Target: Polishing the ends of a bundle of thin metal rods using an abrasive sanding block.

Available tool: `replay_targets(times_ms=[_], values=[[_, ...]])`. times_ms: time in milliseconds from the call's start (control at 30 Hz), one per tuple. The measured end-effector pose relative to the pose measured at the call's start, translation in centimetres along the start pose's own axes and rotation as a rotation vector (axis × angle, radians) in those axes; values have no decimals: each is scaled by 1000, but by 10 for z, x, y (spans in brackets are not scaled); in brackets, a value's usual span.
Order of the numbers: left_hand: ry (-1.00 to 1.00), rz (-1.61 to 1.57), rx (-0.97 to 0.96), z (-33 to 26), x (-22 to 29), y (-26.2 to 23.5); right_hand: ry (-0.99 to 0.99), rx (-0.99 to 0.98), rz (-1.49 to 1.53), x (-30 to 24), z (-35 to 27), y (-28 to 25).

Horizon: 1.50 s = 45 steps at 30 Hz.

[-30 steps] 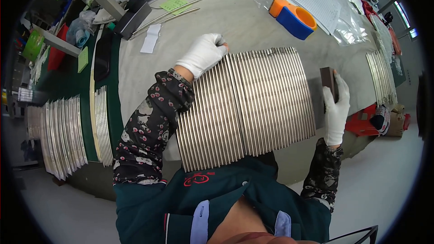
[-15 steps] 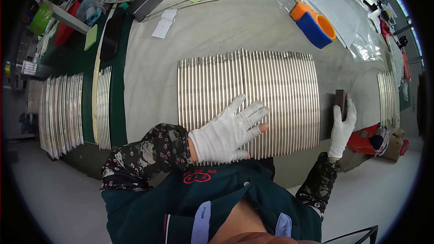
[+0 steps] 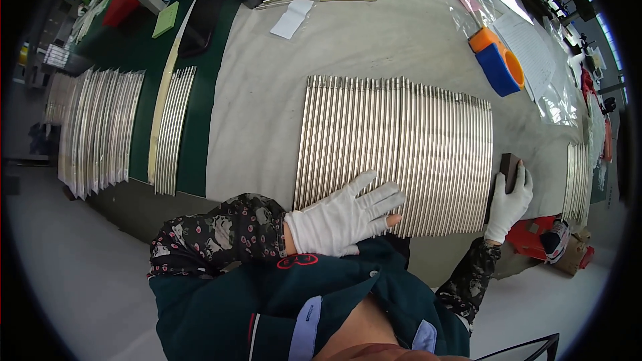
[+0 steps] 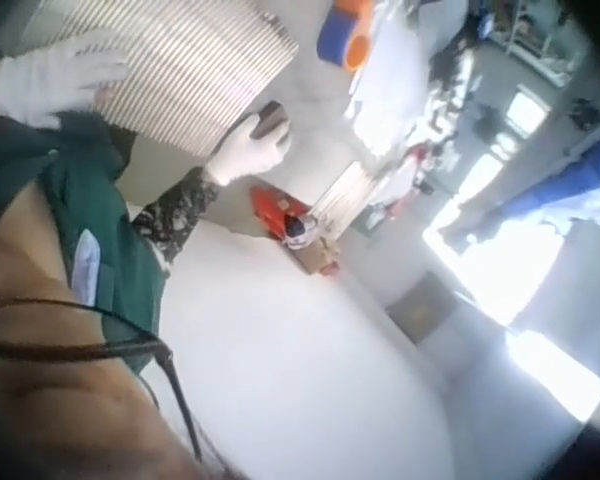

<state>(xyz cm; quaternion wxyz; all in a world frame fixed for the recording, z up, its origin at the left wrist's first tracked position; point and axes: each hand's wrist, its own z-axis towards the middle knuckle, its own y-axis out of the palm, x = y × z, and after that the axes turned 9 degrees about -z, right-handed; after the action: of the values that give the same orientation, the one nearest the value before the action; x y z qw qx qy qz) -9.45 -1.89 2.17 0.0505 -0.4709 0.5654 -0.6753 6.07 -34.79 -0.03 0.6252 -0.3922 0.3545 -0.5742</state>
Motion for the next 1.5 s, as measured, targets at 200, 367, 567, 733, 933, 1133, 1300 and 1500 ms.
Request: replay_targets(times_ms=[200,367,567,733,933,1133,1300,1500], values=[[21,51,71,1,0,6,7,8,-100,-6,0,1],[23,52,83,0,1,5,29,5,-128,-10,-2,0],[10,52,111,-11,7,10,12,32,-139,-6,-1,3],[-78,150,88,-35,8,11,29,22,-146,-6,-1,3],[-57,139,173,-36,6,16,16,38,-168,-4,0,6],[-41,59,193,-31,11,15,23,40,-200,-2,-1,8],[172,35,102,-26,7,27,18,76,-205,-4,3,10],[158,122,129,-23,6,27,16,86,-218,-2,1,11]])
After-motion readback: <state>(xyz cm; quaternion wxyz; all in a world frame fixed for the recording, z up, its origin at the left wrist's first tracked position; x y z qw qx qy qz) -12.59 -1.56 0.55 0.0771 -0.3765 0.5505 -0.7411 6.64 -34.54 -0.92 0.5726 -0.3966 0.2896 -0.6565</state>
